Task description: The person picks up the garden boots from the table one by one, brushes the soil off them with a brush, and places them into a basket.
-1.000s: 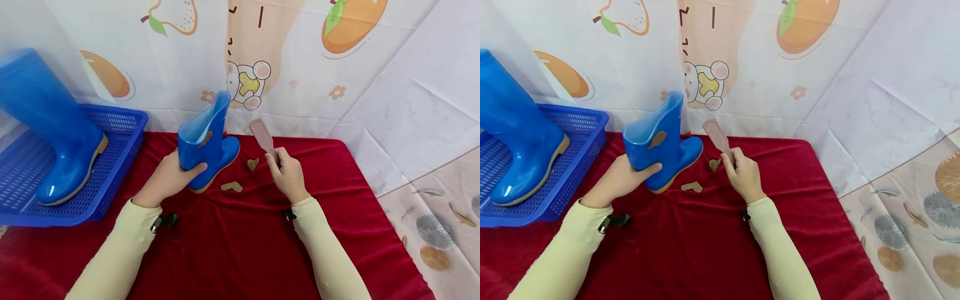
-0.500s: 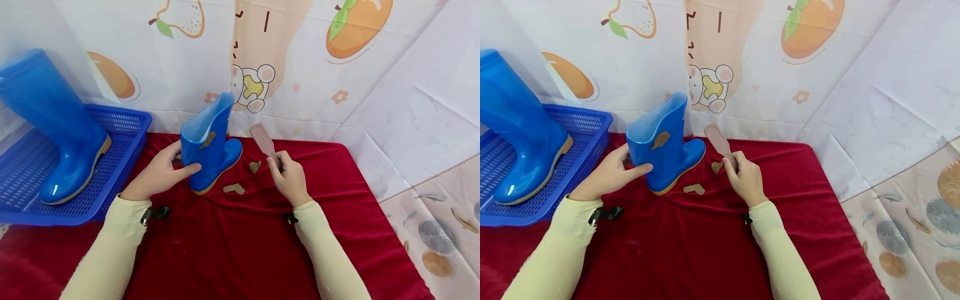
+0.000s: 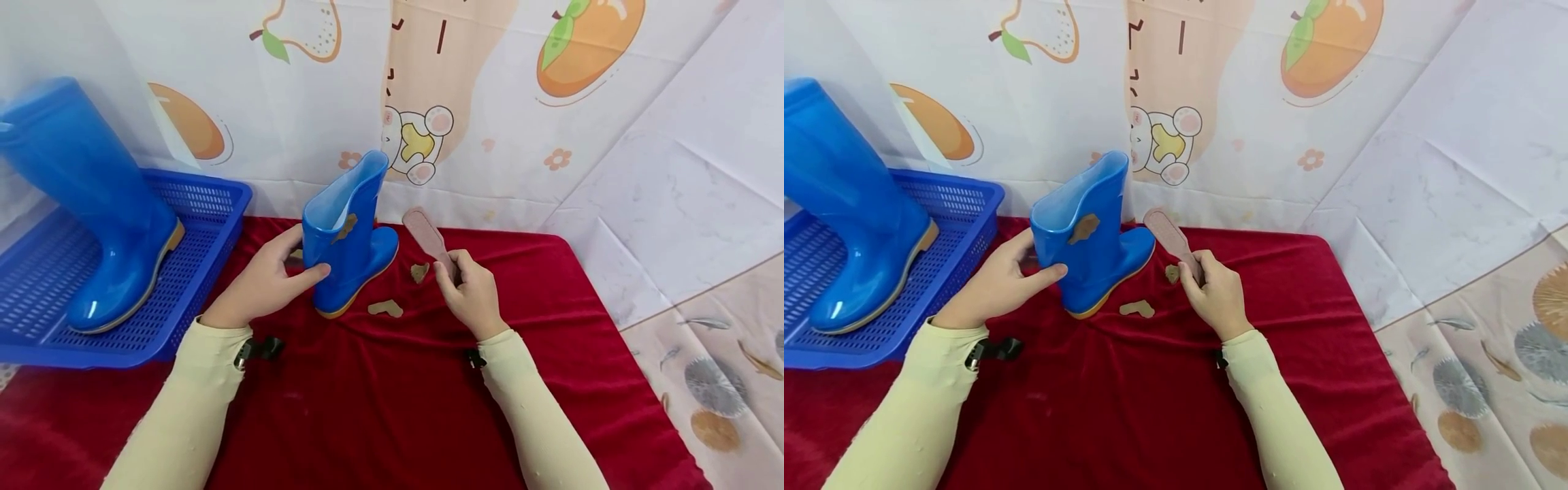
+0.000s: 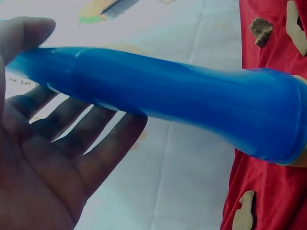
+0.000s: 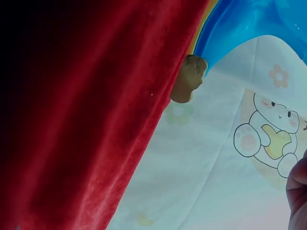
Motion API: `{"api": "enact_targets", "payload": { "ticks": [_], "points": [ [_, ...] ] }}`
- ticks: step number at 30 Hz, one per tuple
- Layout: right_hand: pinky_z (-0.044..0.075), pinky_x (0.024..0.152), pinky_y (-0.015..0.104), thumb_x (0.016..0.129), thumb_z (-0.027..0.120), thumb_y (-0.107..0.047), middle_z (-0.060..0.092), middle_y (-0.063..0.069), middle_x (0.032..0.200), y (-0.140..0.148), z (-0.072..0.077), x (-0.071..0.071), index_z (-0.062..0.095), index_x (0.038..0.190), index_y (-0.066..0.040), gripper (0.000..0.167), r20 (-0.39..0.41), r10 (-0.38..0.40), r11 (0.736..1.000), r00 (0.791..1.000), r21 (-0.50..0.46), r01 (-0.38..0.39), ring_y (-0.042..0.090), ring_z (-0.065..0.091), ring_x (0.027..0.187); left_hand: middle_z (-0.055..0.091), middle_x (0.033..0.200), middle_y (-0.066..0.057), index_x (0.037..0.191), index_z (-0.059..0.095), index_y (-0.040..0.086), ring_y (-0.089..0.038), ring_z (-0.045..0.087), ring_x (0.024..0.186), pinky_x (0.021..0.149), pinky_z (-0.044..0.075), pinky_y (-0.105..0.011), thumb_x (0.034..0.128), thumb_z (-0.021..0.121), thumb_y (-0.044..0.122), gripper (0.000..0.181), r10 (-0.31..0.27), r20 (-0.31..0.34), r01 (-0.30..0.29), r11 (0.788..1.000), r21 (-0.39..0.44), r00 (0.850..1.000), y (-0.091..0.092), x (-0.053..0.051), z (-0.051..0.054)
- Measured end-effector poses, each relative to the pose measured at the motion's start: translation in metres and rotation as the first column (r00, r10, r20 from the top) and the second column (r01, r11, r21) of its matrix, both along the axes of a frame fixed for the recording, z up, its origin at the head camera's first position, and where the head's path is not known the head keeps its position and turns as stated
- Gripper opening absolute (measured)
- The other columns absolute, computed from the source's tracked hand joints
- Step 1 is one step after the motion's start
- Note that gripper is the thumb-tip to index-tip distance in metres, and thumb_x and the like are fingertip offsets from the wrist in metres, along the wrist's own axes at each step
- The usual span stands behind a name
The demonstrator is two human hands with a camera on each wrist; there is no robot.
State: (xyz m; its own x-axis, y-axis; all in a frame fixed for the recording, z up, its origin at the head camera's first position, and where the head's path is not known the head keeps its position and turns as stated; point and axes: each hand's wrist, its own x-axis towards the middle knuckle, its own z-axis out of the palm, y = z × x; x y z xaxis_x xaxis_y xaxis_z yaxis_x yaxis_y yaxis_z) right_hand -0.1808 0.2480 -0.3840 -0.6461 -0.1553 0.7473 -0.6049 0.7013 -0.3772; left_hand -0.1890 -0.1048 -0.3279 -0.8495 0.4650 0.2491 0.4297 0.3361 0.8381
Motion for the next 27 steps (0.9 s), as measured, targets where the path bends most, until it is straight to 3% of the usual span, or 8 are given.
{"api": "enact_targets", "payload": {
  "ticks": [4,11,16,22,27],
  "points": [
    [0.036,0.054,0.025,0.098,0.069,-0.016,0.054,0.001,0.068,-0.001,0.004,0.000,0.070,0.103,-0.002,0.015,-0.035,0.021,0.999,0.999,-0.029,-0.022,0.010,0.043,0.058,0.053,0.152,-0.008,0.158,0.039,0.020,-0.037,0.056,0.135,0.104,0.047,-0.065,0.1003,0.070,0.028,0.067,0.022,-0.001,-0.022,0.999,-0.024,1.000,0.004,0.001,0.002],
    [0.036,0.057,0.028,0.103,0.065,-0.030,0.052,0.005,0.071,-0.005,0.012,-0.002,0.076,0.110,-0.001,0.031,-0.128,0.057,0.998,0.990,-0.032,-0.061,0.011,0.041,0.062,0.055,0.149,-0.009,0.156,0.041,0.016,-0.037,0.058,0.131,0.102,0.049,-0.064,0.0985,0.072,0.029,0.067,0.001,-0.014,-0.002,0.997,-0.076,1.000,0.007,0.005,0.009],
    [0.037,0.057,0.029,0.101,0.067,-0.022,0.055,0.007,0.073,-0.018,0.024,-0.001,0.074,0.120,-0.002,0.028,-0.154,0.091,0.995,0.984,-0.029,-0.097,0.014,0.043,0.063,0.054,0.149,-0.011,0.157,0.040,0.014,-0.036,0.059,0.129,0.101,0.049,-0.066,0.1013,0.066,0.027,0.063,-0.054,-0.076,0.054,0.999,-0.002,0.996,0.004,0.006,0.011],
    [0.051,0.065,0.034,0.094,0.066,-0.009,0.072,0.013,0.100,-0.040,0.040,0.002,0.069,0.127,-0.001,0.034,-0.181,0.167,0.982,0.969,-0.057,-0.180,0.019,0.058,0.073,0.055,0.149,-0.009,0.157,0.041,0.015,-0.033,0.059,0.129,0.102,0.050,-0.063,0.1077,0.052,0.039,0.056,-0.050,-0.158,0.070,0.990,0.124,0.986,0.006,0.008,0.011],
    [0.038,0.055,0.028,0.097,0.066,-0.014,0.057,0.006,0.076,-0.050,0.039,0.006,0.071,0.128,-0.003,0.032,-0.196,0.209,0.975,0.958,-0.034,-0.220,0.014,0.046,0.063,0.057,0.147,-0.010,0.156,0.042,0.015,-0.034,0.062,0.126,0.100,0.052,-0.063,0.1089,0.051,0.039,0.054,-0.018,-0.160,0.042,0.987,0.152,0.987,0.008,0.012,0.009]
  ]
}}
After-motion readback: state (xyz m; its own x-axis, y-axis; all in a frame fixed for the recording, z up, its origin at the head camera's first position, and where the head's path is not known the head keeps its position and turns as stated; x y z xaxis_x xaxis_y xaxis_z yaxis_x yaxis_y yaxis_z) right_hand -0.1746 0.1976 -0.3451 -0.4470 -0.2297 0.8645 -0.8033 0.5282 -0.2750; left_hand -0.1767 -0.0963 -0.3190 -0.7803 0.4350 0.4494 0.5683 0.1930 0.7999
